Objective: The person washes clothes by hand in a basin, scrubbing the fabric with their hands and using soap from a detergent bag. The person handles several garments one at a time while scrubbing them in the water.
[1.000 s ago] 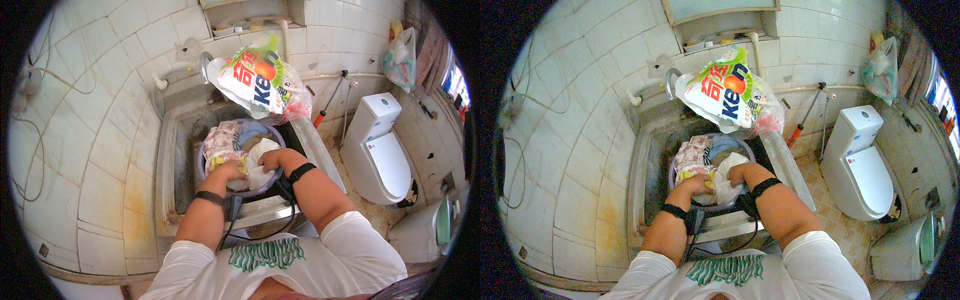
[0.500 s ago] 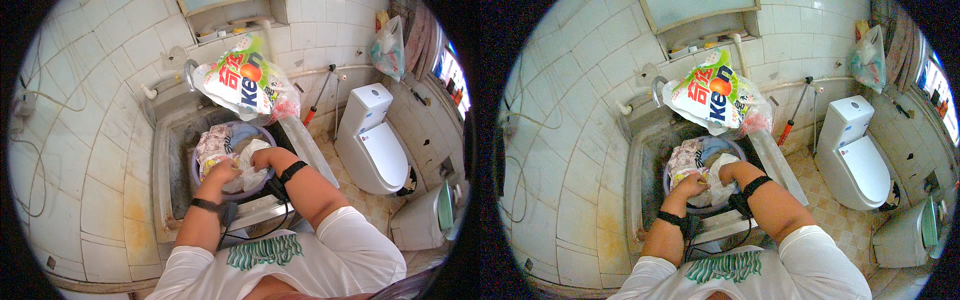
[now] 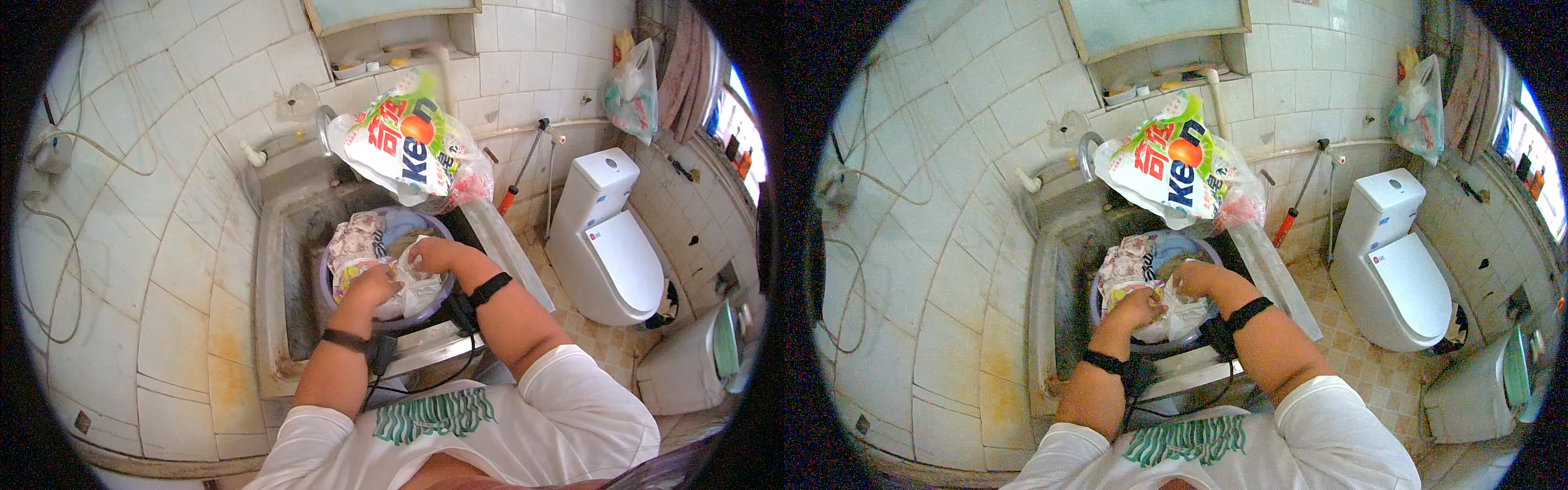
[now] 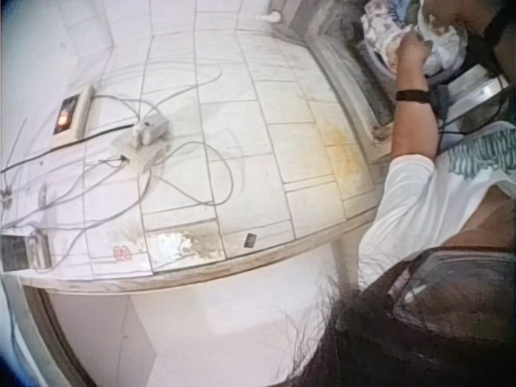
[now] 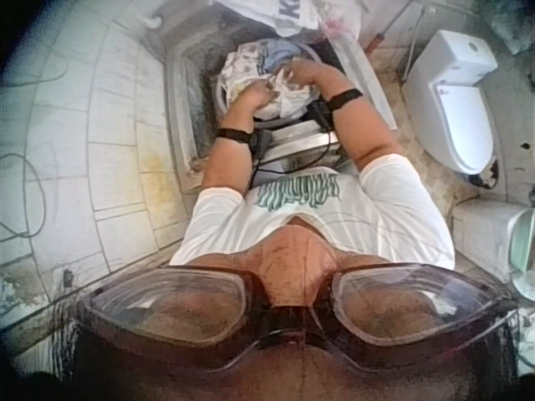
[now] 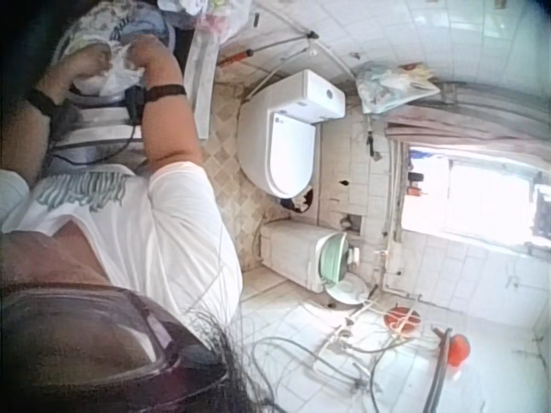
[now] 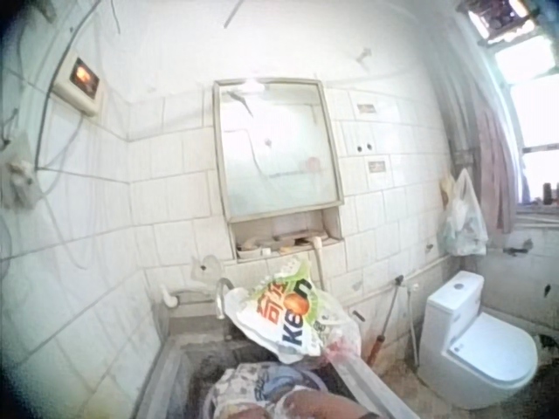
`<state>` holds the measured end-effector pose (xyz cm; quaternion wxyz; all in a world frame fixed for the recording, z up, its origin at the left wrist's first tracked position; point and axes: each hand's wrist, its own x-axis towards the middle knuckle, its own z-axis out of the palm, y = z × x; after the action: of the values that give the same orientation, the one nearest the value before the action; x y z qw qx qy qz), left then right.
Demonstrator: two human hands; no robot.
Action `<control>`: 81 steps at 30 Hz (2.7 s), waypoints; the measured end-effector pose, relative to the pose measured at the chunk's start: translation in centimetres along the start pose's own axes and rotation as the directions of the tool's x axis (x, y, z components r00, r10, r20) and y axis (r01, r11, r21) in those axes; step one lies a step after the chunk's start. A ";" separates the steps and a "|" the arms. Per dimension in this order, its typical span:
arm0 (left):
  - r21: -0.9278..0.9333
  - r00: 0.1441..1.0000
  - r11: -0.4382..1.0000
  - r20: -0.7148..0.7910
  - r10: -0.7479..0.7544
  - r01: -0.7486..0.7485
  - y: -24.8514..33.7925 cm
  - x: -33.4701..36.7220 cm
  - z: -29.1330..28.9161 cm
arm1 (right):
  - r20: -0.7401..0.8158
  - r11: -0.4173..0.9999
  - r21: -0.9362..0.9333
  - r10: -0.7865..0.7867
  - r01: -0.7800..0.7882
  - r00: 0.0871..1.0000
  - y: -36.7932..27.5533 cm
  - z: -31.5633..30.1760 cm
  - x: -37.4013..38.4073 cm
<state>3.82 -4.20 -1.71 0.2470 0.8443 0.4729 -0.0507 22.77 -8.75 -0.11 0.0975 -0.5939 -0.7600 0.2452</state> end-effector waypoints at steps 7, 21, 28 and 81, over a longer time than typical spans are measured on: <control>0.028 0.995 0.999 -0.097 0.028 -0.025 0.5 -0.7 0.0 | 0.017 0.984 -0.115 0.142 -0.139 0.990 -1.2 -0.8 -0.1; 0.040 0.635 0.887 -0.683 0.360 -0.460 3.4 -5.2 -4.0 | 0.097 0.993 -0.113 0.056 -0.045 0.994 3.6 3.5 3.2; 0.544 0.059 0.525 -0.655 0.753 -0.654 7.8 -19.7 -7.1 | 0.206 0.994 -0.110 0.047 -0.025 0.977 4.7 4.8 5.2; 0.521 0.294 0.499 -0.427 0.855 -0.693 9.1 -19.5 -8.3 | 0.275 0.996 -0.080 -0.009 0.032 0.962 4.3 5.1 5.5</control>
<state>-0.59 -19.34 15.11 -0.0403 0.9483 0.0439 0.3117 22.64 -4.08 -7.37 -0.0310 -0.5498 -0.7820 0.2919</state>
